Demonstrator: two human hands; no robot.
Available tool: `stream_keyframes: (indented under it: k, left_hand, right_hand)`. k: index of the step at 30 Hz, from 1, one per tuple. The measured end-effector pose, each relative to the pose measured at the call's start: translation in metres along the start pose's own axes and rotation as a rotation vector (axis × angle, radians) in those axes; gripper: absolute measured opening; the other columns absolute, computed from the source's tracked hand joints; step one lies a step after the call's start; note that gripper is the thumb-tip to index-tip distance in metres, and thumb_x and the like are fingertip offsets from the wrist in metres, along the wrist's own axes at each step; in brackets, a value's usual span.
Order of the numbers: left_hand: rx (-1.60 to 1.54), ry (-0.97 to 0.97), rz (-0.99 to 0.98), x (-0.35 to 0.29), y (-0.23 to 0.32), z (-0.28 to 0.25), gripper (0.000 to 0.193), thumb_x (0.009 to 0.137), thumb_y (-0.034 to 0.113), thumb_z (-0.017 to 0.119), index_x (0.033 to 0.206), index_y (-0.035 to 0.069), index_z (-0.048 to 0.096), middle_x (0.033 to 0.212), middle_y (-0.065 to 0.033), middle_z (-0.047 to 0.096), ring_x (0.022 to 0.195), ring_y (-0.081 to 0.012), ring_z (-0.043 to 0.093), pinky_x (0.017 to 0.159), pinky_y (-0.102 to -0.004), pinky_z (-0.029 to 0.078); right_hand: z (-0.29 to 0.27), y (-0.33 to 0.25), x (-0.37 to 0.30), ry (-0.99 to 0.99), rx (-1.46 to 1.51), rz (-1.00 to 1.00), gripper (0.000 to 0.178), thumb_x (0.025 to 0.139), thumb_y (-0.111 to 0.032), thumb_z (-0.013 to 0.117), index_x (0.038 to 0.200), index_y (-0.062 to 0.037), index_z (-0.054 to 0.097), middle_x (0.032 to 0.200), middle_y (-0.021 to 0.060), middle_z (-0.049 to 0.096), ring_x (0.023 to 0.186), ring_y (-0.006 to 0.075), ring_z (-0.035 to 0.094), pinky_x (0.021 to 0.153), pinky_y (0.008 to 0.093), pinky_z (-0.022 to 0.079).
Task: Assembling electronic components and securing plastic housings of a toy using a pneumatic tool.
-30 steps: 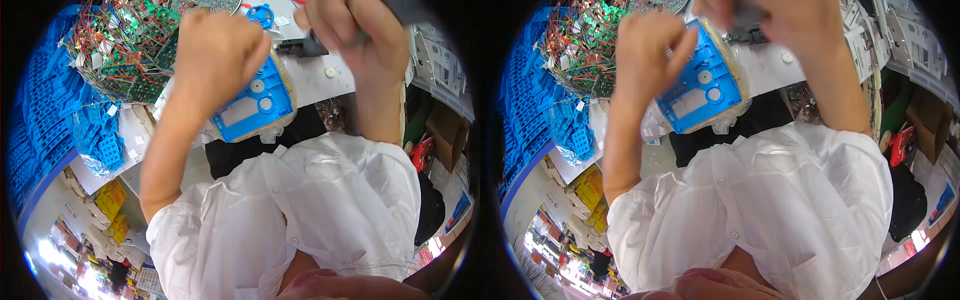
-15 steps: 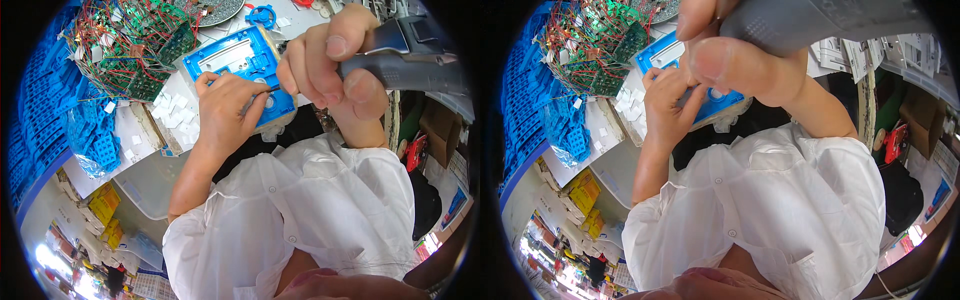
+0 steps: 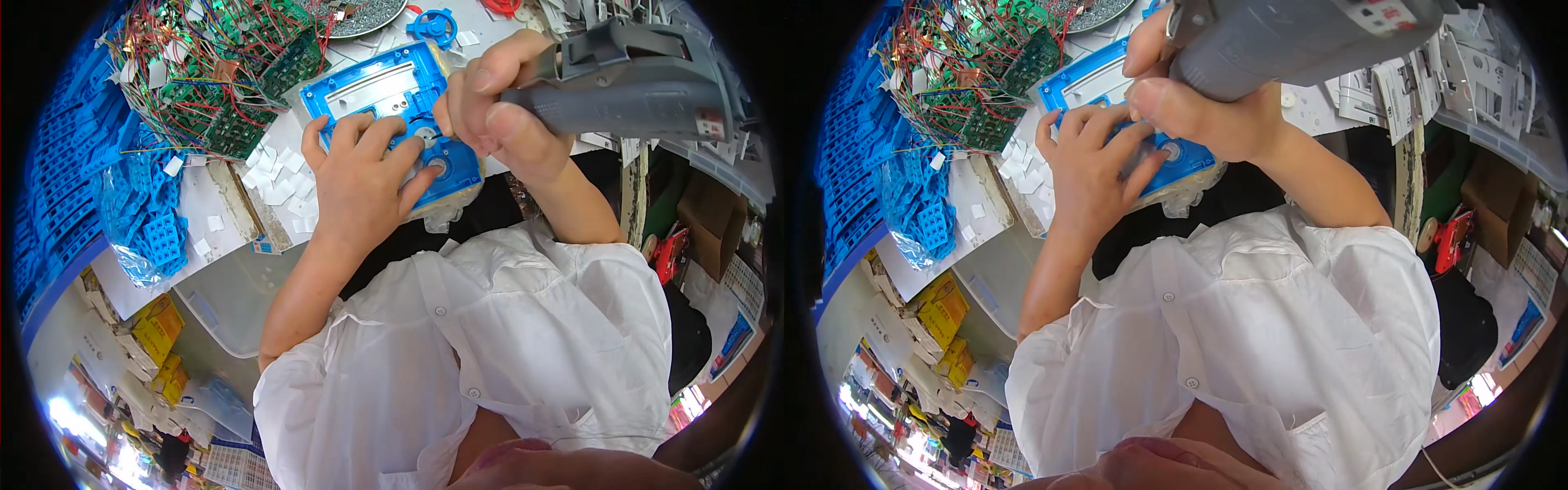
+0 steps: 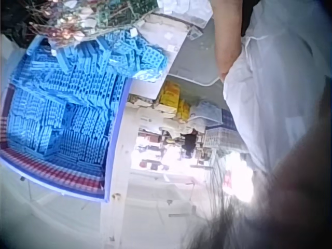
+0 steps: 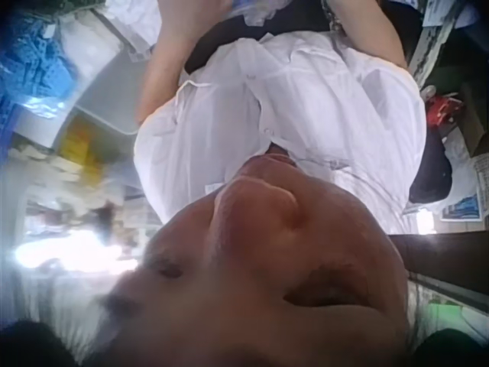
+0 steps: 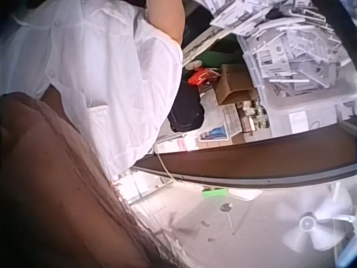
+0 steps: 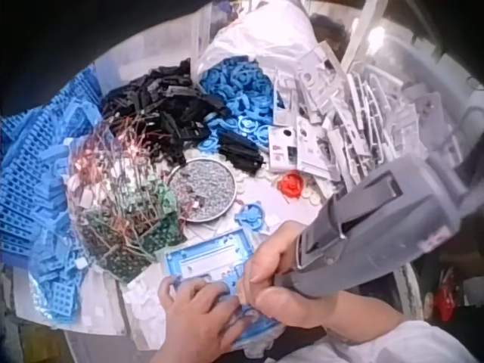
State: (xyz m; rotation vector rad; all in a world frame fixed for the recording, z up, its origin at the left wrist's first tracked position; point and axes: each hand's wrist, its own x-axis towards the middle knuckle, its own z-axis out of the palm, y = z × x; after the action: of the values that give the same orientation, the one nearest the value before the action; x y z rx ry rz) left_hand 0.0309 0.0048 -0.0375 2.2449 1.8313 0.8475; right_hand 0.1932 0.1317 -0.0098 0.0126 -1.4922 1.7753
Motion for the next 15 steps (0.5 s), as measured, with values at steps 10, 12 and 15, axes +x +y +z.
stream_keyframes:
  k: [10,12,15]
  left_hand:
    - [0.019,0.055,-0.025,0.000,0.001,0.004,0.027,0.072,0.038,0.083,0.089,0.018,0.075,0.104,0.0026,0.066,0.104,-0.0221,0.058,0.104,-0.0623,0.031]
    - [0.015,0.055,-0.026,0.000,0.001,0.004,0.026,0.071,0.037,0.083,0.088,0.018,0.076,0.102,0.0026,0.065,0.104,-0.0216,0.058,0.104,-0.0623,0.031]
    - [0.022,0.064,-0.020,-0.001,0.000,0.006,0.024,0.071,0.037,0.083,0.086,0.019,0.077,0.100,0.0025,0.065,0.102,-0.0212,0.058,0.105,-0.0620,0.032]
  right_hand:
    - [0.010,-0.001,-0.003,-0.116,-0.343,0.140,0.024,0.097,-0.014,0.069,0.094,-0.0054,0.046,0.066,0.0048,0.050,0.059,0.0163,0.048,0.058,0.0342,0.044]
    - [0.010,0.004,-0.002,-0.117,-0.319,0.111,0.025,0.096,-0.012,0.070,0.095,-0.0050,0.046,0.065,0.0049,0.050,0.057,0.0168,0.048,0.057,0.0343,0.043]
    - [0.004,0.009,0.006,-0.124,-0.195,0.119,0.024,0.095,-0.013,0.071,0.099,-0.0044,0.048,0.066,0.0043,0.049,0.058,0.0167,0.048,0.060,0.0351,0.042]
